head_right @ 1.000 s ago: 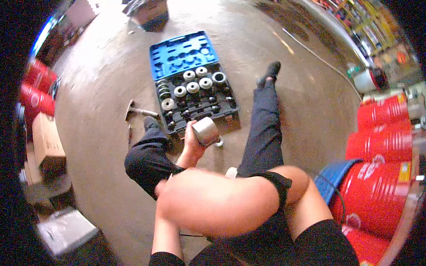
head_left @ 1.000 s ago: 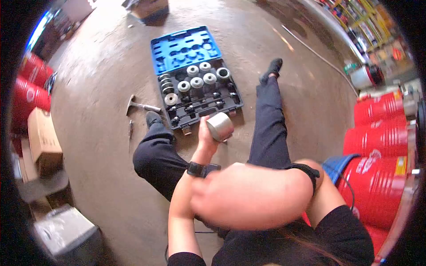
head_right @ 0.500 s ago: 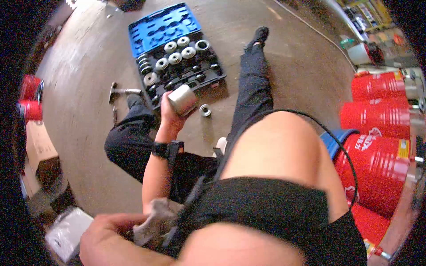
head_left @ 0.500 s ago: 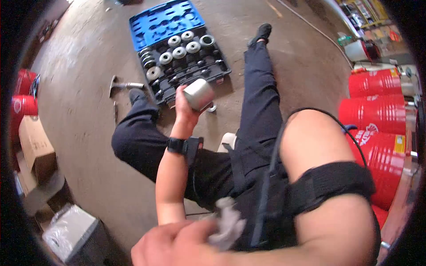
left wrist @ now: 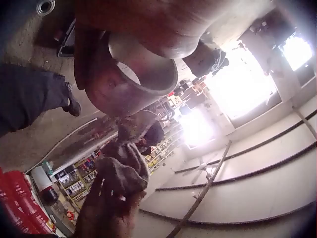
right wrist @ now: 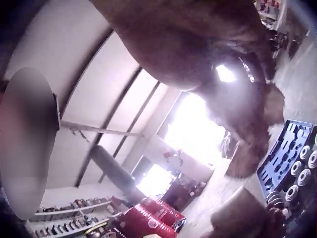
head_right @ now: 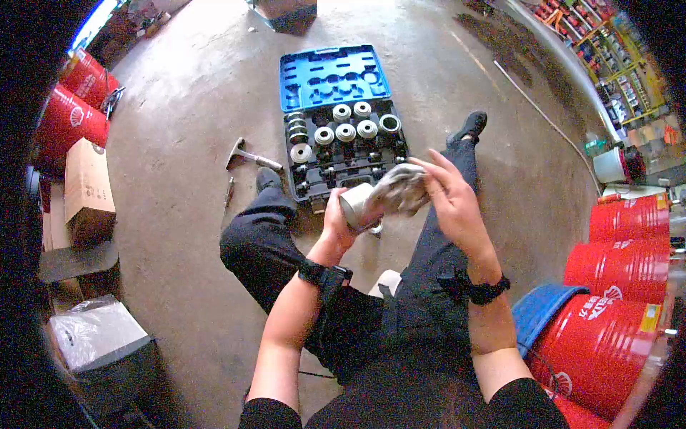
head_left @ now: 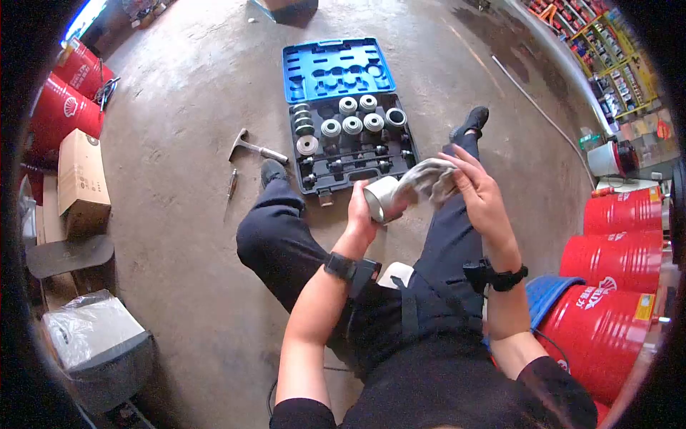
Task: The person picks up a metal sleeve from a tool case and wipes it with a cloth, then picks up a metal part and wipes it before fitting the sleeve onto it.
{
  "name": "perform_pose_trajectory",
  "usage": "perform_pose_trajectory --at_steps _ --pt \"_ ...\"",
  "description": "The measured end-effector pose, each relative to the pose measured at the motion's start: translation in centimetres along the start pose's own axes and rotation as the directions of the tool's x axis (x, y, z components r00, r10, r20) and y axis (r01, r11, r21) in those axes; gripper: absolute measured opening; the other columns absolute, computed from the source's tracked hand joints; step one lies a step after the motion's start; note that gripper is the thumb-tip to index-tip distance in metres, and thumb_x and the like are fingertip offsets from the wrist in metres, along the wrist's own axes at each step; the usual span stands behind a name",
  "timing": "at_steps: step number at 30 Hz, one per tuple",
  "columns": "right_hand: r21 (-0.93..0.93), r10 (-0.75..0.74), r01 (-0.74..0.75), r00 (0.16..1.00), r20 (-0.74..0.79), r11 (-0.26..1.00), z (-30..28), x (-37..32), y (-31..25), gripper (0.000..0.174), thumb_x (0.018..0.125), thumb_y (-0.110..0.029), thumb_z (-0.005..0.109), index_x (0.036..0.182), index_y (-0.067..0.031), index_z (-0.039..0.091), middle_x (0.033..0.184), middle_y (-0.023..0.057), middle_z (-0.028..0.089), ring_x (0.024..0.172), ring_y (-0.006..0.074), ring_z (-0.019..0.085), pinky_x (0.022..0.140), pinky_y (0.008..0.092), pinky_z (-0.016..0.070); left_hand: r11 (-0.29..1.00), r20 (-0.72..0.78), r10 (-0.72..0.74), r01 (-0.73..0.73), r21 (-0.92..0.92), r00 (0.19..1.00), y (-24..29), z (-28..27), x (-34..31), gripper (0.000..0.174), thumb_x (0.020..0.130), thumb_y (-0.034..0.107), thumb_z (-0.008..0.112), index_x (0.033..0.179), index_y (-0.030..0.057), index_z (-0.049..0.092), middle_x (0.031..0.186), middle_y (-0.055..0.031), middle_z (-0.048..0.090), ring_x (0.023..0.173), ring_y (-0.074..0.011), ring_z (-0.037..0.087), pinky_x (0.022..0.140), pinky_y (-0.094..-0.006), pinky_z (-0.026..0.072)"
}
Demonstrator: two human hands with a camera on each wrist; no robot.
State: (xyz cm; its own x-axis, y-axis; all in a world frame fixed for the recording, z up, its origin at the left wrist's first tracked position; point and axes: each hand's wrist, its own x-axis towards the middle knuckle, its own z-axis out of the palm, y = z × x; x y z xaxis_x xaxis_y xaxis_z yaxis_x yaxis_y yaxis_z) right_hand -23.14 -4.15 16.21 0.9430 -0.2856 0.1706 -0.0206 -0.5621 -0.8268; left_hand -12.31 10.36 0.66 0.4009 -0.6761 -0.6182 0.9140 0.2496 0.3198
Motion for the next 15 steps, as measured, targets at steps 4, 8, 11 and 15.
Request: perform_pose_trajectory --at_steps 4,8,11,15 --pt "0.586 0.417 -0.328 0.909 -0.018 0.741 -0.9 0.0 4.4 0.032 0.102 -0.019 0.040 0.120 -0.0012 0.059 0.113 0.0117 0.064 0.105 0.0229 0.062 0.094 0.0320 0.0469 1.000 -0.030 0.006 -0.006 -0.001 1.000 0.1 0.3 -0.2 0.050 0.089 0.044 0.038 0.117 0.0070 0.055 0.106 -0.0145 0.062 0.092 -0.0346 0.064 0.080 -0.0511 0.0526" --pt "0.812 0.507 -0.341 0.860 0.065 0.474 -0.6 0.1 6.2 0.038 0.103 -0.025 0.033 0.124 -0.0014 0.054 0.114 0.0098 0.064 0.105 0.0203 0.061 0.092 0.0340 0.0482 1.000 -0.052 0.001 -0.001 -0.003 0.999 -0.9 -0.8 1.5 0.051 0.090 0.044 0.037 0.120 0.0061 0.052 0.108 -0.0155 0.062 0.094 -0.0356 0.063 0.081 -0.0522 0.0525" --pt "0.870 0.584 -0.337 0.808 0.071 0.360 -0.5 0.0 6.6 0.040 0.103 -0.028 0.031 0.122 -0.0013 0.055 0.116 0.0102 0.063 0.106 0.0196 0.060 0.094 0.0353 0.0467 1.000 -0.047 -0.011 0.010 -0.021 0.999 -1.1 -0.8 1.9 0.050 0.091 0.043 0.037 0.122 0.0058 0.051 0.112 -0.0158 0.060 0.100 -0.0360 0.062 0.082 -0.0544 0.0521" --pt "0.866 0.564 -0.323 0.824 0.058 0.382 0.1 -0.3 7.4 0.041 0.103 -0.027 0.033 0.123 0.0011 0.055 0.117 0.0100 0.062 0.103 0.0206 0.061 0.093 0.0353 0.0464 0.999 -0.072 -0.047 0.047 0.002 0.996 -1.1 -0.4 1.8 0.051 0.092 0.046 0.036 0.123 0.0073 0.051 0.115 -0.0161 0.059 0.100 -0.0357 0.062 0.081 -0.0539 0.0526"
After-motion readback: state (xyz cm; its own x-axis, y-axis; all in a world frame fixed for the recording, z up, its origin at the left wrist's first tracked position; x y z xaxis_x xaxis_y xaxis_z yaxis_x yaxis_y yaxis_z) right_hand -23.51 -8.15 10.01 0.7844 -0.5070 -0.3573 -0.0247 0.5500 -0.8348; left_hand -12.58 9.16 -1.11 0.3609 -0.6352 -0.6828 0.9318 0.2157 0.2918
